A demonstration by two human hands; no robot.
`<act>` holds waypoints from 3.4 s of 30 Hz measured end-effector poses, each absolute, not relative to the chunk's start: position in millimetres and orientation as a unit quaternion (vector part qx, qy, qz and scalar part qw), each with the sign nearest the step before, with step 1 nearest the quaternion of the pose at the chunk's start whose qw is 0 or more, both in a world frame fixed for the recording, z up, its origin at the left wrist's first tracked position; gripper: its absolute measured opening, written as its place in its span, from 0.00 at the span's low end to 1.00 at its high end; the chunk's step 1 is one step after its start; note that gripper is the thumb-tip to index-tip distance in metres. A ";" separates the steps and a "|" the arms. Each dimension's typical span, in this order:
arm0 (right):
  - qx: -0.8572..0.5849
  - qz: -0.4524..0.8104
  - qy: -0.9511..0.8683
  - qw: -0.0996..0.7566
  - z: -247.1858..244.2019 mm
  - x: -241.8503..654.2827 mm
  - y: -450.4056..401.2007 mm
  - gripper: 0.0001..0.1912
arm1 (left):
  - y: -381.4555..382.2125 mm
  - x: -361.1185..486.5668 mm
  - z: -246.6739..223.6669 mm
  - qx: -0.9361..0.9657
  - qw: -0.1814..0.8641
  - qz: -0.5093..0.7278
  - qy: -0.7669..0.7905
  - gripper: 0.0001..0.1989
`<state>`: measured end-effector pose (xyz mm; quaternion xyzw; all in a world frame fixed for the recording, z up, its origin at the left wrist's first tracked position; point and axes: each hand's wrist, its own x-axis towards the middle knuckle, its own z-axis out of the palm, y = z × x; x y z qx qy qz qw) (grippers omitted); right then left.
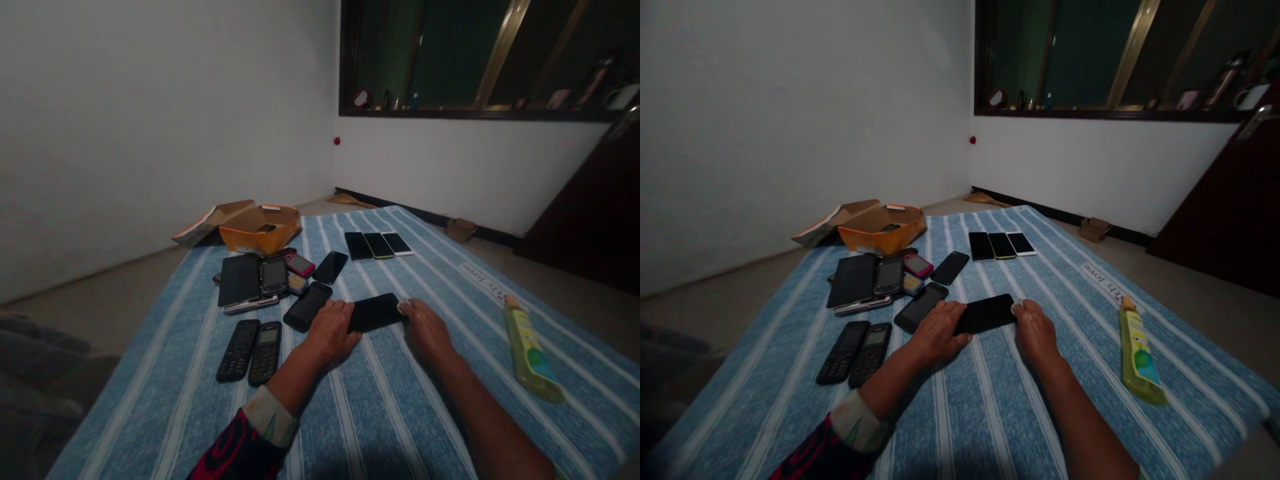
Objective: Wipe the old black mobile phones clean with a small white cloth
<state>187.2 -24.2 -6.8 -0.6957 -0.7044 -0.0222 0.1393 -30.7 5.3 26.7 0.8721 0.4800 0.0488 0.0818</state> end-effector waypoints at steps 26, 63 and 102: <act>-0.559 -0.101 -0.787 0.239 -36.5 152.7 -38.8 0.15 | 12.8 -37.3 24.8 0.880 0.108 0.052 0.459 0.21; -0.535 -0.132 -0.796 0.252 -48.9 113.1 -47.7 0.17 | 14.3 -36.6 29.1 0.882 0.112 0.059 0.454 0.20; -0.671 -0.018 -0.679 0.298 -34.7 192.5 -15.1 0.24 | 13.0 -27.5 10.1 0.827 0.140 0.182 0.513 0.41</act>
